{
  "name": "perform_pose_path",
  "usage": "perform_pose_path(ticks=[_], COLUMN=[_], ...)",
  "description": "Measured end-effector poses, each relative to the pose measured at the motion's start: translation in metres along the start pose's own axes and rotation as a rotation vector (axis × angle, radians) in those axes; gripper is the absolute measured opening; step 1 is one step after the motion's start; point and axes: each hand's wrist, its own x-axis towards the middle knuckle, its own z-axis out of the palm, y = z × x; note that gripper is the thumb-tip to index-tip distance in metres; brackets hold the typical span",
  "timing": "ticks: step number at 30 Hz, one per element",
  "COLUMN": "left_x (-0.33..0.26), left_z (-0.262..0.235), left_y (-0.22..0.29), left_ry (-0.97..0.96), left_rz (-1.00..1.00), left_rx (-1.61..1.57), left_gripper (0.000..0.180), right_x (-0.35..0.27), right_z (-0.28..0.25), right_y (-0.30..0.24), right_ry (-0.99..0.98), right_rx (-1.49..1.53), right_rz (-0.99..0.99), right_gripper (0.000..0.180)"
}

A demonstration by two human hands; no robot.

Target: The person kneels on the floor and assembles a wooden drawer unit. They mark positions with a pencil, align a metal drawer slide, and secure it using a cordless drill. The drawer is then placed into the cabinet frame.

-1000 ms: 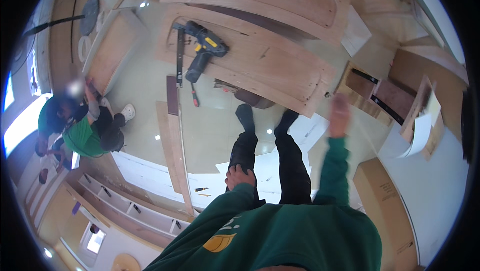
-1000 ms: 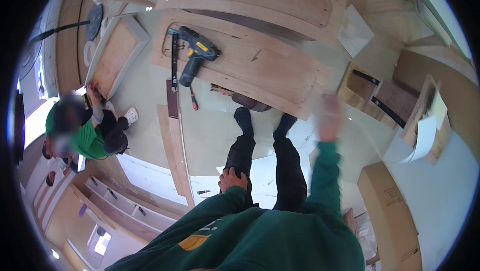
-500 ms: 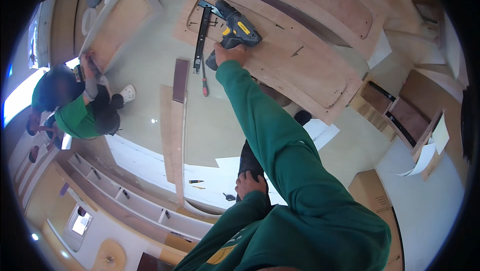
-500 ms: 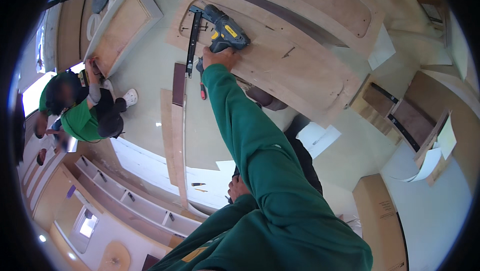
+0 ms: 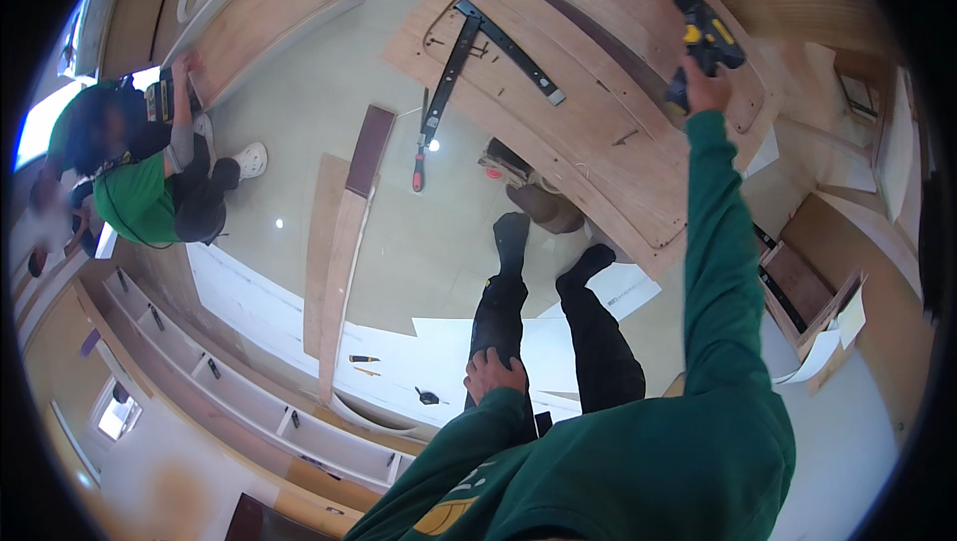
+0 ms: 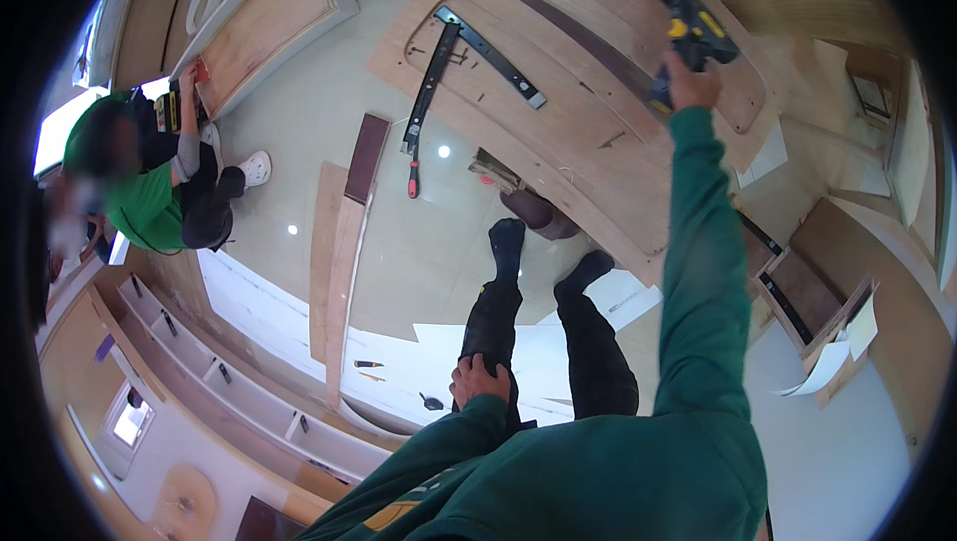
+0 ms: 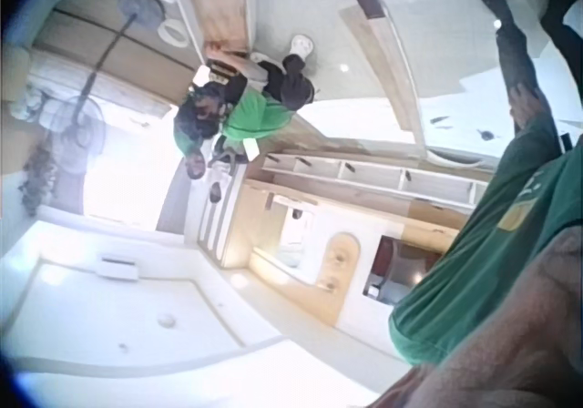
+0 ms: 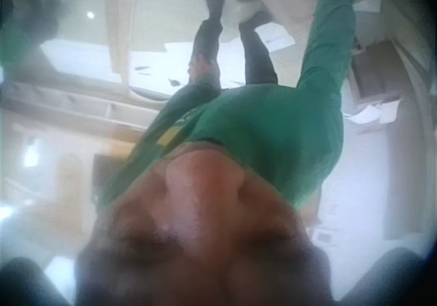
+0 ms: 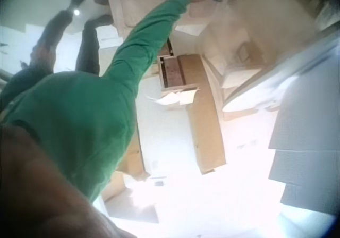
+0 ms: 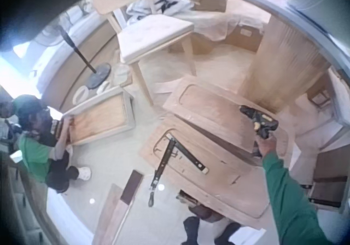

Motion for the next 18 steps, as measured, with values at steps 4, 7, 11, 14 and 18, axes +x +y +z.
perform_pose_path(ticks=[4, 7, 11, 14, 18], left_x=[0.007, 0.005, 0.003, 0.011, 0.008], left_z=[-0.007, -0.005, -0.005, -0.012, -0.009], left_y=[-0.005, -0.002, 0.002, 0.0, -0.003], left_ry=[0.005, -0.007, 0.041, -0.013, 0.004], left_rz=[0.012, 0.009, -0.011, 0.001, 0.011], left_rx=[-0.002, -0.007, -0.029, 0.004, 0.011], left_gripper=[0.051, 0.051, 0.045, 0.052, 0.053], right_x=[0.072, 0.051, -0.068, -0.148, -0.217], right_z=[-0.015, -0.011, 0.033, 0.117, 0.19], right_y=[0.026, 0.029, -0.062, -0.084, -0.151], right_ry=[-0.006, 0.11, -0.016, -0.254, -0.264], right_rx=[-0.377, -0.615, -0.341, -0.055, -0.341], right_rz=[-0.014, -0.152, -0.391, -0.64, -0.354], right_gripper=[0.079, 0.077, 0.054, 0.056, 0.091])
